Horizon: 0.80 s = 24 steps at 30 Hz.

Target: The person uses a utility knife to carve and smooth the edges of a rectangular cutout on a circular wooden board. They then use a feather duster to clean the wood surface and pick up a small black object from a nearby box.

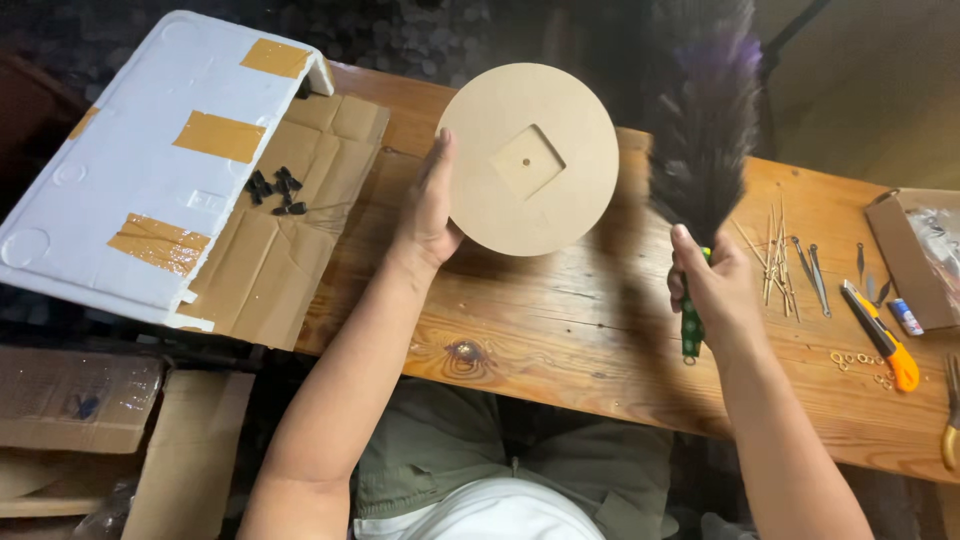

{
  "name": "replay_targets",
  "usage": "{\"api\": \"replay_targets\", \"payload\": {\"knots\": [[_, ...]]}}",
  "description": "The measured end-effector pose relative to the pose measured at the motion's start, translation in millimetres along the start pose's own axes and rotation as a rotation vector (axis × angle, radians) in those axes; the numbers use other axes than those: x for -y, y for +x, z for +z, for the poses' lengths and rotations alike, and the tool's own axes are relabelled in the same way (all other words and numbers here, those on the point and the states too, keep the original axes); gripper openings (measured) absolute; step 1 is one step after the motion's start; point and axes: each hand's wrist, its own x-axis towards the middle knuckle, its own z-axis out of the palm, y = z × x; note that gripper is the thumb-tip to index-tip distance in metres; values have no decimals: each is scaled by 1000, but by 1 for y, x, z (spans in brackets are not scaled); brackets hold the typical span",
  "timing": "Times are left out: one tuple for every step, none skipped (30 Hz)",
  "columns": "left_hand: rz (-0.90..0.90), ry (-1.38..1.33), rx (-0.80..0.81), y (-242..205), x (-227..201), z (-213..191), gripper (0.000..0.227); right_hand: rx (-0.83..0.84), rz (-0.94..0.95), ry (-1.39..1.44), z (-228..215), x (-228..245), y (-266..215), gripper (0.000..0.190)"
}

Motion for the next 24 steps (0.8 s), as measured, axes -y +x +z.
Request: {"api": "replay_targets", "payload": {"knots": [[-1,-1,-3,2,2,-2,63,2,3,-2,3,2,3,31],[8,25,13,5,4,-4,55,34,26,58,6,4,5,34],[18,51,29,8,6,-5,46,65,49,118,9,6,8,41],[17,51,30,9,9,-7,46,63,49,118,18,20,2,41],[25,67,34,10,12,-8,42,110,64,156,27,34,-5,40],[32,82,35,11,14,-9,38,159,81,193,36,48,-12,38],[30,82,35,12,17,-10,38,158,82,192,38,41,-7,38],[37,113,32,13,19,-10,36,153,102,215,39,34,-2,35],[44,144,29,14,21,-10,34,147,121,237,41,27,3,32],[43,143,26,12,21,-8,34,148,124,236,43,24,3,32],[106,236,41,10,20,-6,28,144,115,231,44,21,4,32],[168,328,57,8,20,-3,26,137,105,226,45,18,4,32],[164,328,56,16,31,-15,26,136,108,225,49,23,0,32],[226,431,71,24,42,-27,26,125,91,206,53,28,-4,31],[288,534,87,32,54,-39,27,114,74,188,57,33,-7,31],[286,533,86,32,52,-38,27,114,75,186,58,36,-12,31],[333,600,83,31,51,-38,29,113,87,201,60,40,-16,30],[379,668,78,31,49,-38,31,114,100,215,62,43,-20,29],[378,667,75,31,49,-39,31,115,101,214,62,42,-19,29],[415,747,65,31,48,-39,33,114,96,215,63,42,-17,28],[452,827,54,32,47,-40,35,113,91,217,63,41,-15,26],[450,827,53,28,45,-37,35,113,94,216,63,39,-15,26],[482,843,53,24,43,-34,36,112,89,216,63,36,-14,27],[517,859,54,22,41,-31,38,110,83,218,63,34,-13,28]]}}
